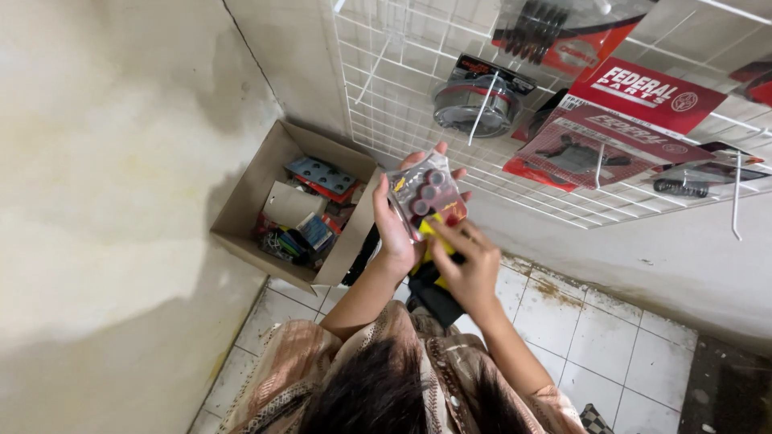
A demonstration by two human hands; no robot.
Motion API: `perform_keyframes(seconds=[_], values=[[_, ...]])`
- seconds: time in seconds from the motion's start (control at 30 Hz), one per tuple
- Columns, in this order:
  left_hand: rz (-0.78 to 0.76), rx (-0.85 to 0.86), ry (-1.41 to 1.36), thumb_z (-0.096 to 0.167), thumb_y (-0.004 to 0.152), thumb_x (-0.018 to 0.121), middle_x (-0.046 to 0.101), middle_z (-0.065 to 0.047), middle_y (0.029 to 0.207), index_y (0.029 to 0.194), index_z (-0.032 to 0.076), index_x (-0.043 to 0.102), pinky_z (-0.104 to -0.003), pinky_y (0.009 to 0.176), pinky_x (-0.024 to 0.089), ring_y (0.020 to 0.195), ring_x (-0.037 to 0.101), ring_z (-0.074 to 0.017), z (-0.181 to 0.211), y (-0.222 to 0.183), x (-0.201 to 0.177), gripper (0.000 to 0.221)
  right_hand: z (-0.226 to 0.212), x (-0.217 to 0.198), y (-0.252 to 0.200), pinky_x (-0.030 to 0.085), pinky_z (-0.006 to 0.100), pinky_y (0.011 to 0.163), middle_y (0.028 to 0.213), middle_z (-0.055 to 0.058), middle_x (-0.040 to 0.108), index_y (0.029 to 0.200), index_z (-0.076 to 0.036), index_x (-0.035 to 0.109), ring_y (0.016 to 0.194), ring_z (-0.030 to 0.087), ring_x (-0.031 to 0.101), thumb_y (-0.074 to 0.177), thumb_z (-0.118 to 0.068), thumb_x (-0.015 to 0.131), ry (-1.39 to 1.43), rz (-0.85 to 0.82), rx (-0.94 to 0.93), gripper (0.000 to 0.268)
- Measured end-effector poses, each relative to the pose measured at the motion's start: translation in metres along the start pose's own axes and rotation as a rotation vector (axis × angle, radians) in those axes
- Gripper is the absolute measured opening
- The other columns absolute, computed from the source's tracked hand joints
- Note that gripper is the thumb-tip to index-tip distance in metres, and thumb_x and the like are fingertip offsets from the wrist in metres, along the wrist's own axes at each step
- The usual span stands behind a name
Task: Cleaning packaged motorcycle parts with a cloth and organizing them on a display rack.
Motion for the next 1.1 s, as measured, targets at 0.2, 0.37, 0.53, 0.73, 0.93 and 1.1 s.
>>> perform_keyframes(seconds=[0.2,0.37,0.53,0.73,0.93,1.1], values=[[-0.047,0.062,0.037,0.06,0.102,0.035,0.039,-0.017,0.159,0.131,0.019,0.058,-0.065,0.105,0.045,0.13,0.051,-0.048,0.011,0.004,-0.008,0.055,0.001,-0.027,0.02,0.049,0.036,0.061,0.076,0.013,0.063,0.117,-0.011,0.079,0.064,0.031,0.063,0.093,-0.012,0.077,-0.075,0.086,-0.016,0.025],[-0.042,0.043,0.015,0.061,0.101,0.037,0.038,-0.014,0.159,0.133,0.021,0.056,-0.062,0.103,0.048,0.13,0.052,-0.0441,0.013,0.004,-0.001,0.055,-0.011,-0.008,0.004,0.05,0.036,0.06,0.075,0.01,0.064,0.113,-0.017,0.081,0.061,0.031,0.064,0.086,-0.014,0.08,-0.047,0.043,-0.017,0.027],[-0.032,-0.001,-0.027,0.06,0.101,0.038,0.037,-0.016,0.16,0.135,0.019,0.054,-0.063,0.101,0.048,0.13,0.051,-0.0463,0.008,0.003,0.002,0.056,-0.008,-0.011,0.021,0.05,0.037,0.059,0.075,0.01,0.064,0.112,-0.016,0.082,0.061,0.031,0.064,0.088,-0.014,0.08,-0.027,0.046,-0.039,0.025],[-0.03,0.018,-0.023,0.061,0.1,0.039,0.039,-0.015,0.159,0.134,0.02,0.056,-0.064,0.102,0.047,0.131,0.05,-0.0453,0.014,0.002,0.008,0.056,-0.015,-0.009,0.012,0.05,0.042,0.058,0.074,0.012,0.063,0.113,-0.016,0.082,0.06,0.035,0.063,0.086,-0.015,0.08,-0.113,0.028,-0.068,0.028],[-0.029,0.022,-0.005,0.06,0.101,0.036,0.036,-0.017,0.16,0.134,0.018,0.053,-0.062,0.102,0.048,0.131,0.051,-0.0455,0.012,-0.002,0.011,0.057,-0.022,-0.018,0.03,0.05,0.039,0.06,0.074,0.012,0.062,0.109,-0.014,0.081,0.062,0.032,0.063,0.086,-0.012,0.08,-0.046,0.033,-0.039,0.023],[-0.064,0.012,-0.012,0.055,0.103,0.036,0.04,-0.023,0.158,0.136,0.011,0.055,-0.061,0.107,0.044,0.133,0.049,-0.0472,-0.002,0.0,0.008,0.058,-0.009,-0.033,0.043,0.046,0.045,0.06,0.076,0.02,0.062,0.11,-0.004,0.079,0.062,0.038,0.059,0.094,-0.011,0.076,-0.027,0.074,-0.046,0.018]])
Point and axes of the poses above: each hand's wrist, its own y-axis towards the middle knuckle, its own x-axis out of the palm, z = x × y, the point moved 9 cm from there along y, towards the middle knuckle
